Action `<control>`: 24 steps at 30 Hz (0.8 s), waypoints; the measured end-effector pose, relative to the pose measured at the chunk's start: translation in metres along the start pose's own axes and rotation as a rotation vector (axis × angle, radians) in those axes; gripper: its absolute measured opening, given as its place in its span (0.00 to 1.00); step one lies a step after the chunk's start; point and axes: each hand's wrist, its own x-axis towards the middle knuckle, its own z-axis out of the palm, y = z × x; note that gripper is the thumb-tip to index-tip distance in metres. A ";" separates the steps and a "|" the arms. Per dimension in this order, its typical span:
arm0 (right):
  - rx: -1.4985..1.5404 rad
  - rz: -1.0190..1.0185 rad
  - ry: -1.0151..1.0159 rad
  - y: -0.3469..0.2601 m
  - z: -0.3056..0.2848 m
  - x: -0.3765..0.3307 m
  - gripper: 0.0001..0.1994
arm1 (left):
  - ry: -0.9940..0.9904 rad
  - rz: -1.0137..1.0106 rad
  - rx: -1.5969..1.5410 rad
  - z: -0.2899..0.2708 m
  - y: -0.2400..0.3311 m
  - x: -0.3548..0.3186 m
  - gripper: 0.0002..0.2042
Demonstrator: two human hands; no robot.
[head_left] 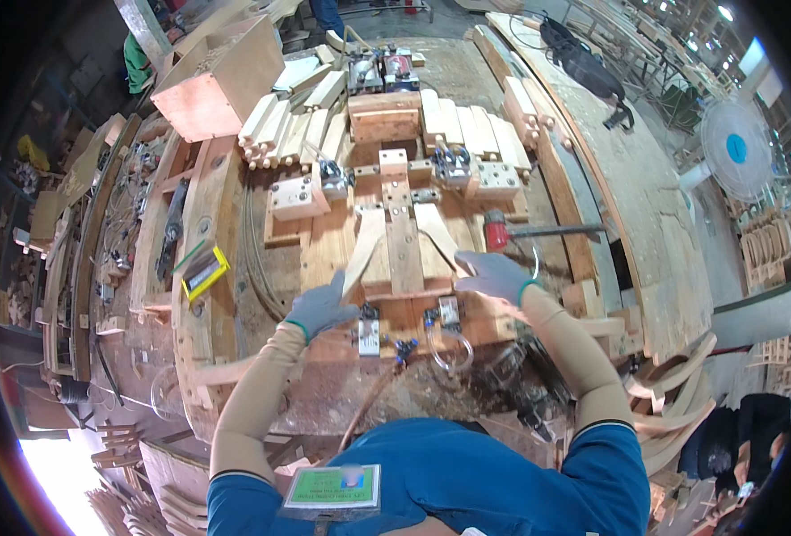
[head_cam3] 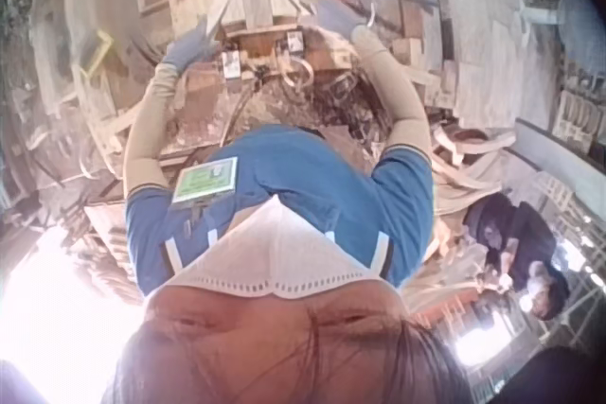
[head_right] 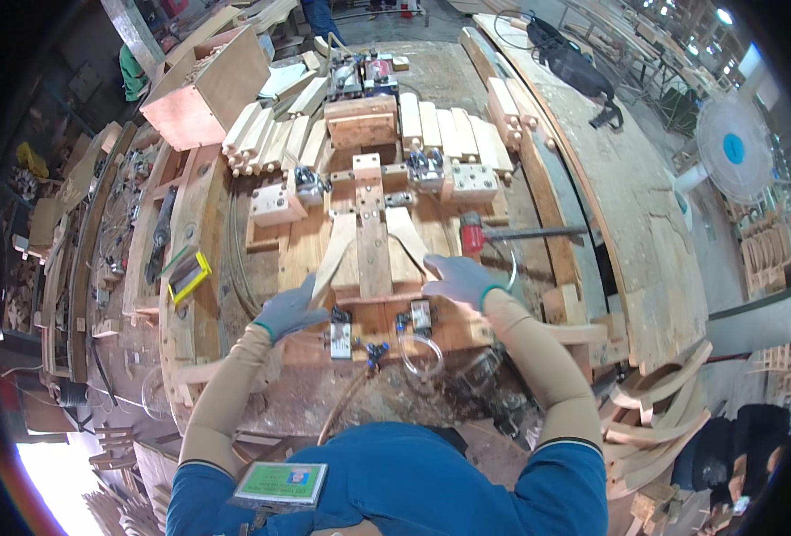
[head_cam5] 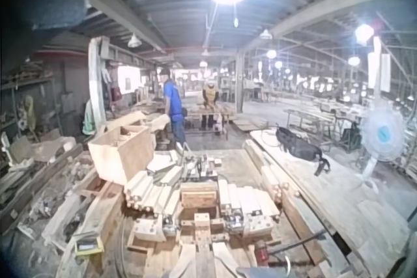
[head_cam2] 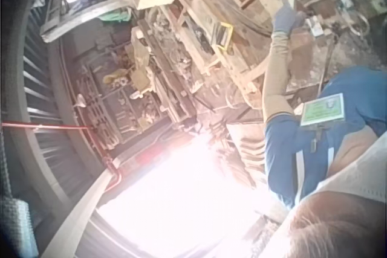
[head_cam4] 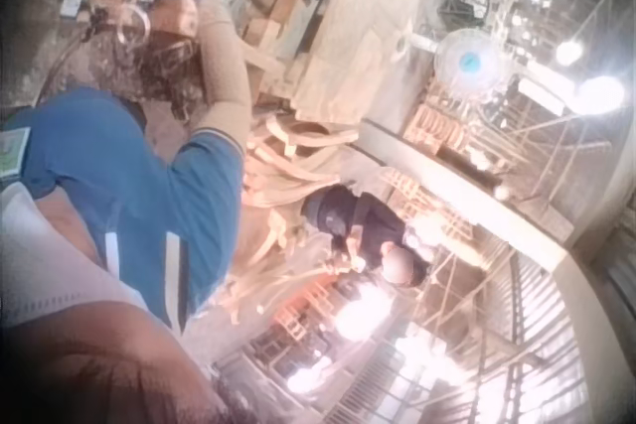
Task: The person assembles curved wooden chair parts by placing them into a jig, securing them with clamps, and fastening them with a pneumatic nail gun. The person repeats this process for multiple units and stacks the finished assemblies.
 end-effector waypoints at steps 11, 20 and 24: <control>-0.191 0.087 0.215 0.057 -0.123 0.271 0.24 | 0.418 -0.103 -0.068 -0.200 -0.125 0.151 0.15; -0.330 0.383 0.045 0.075 -0.090 0.361 0.26 | 0.763 -0.280 0.118 -0.221 -0.182 0.302 0.10; -0.390 0.334 0.028 0.079 -0.086 0.374 0.26 | 0.756 -0.632 0.581 -0.239 -0.236 0.309 0.10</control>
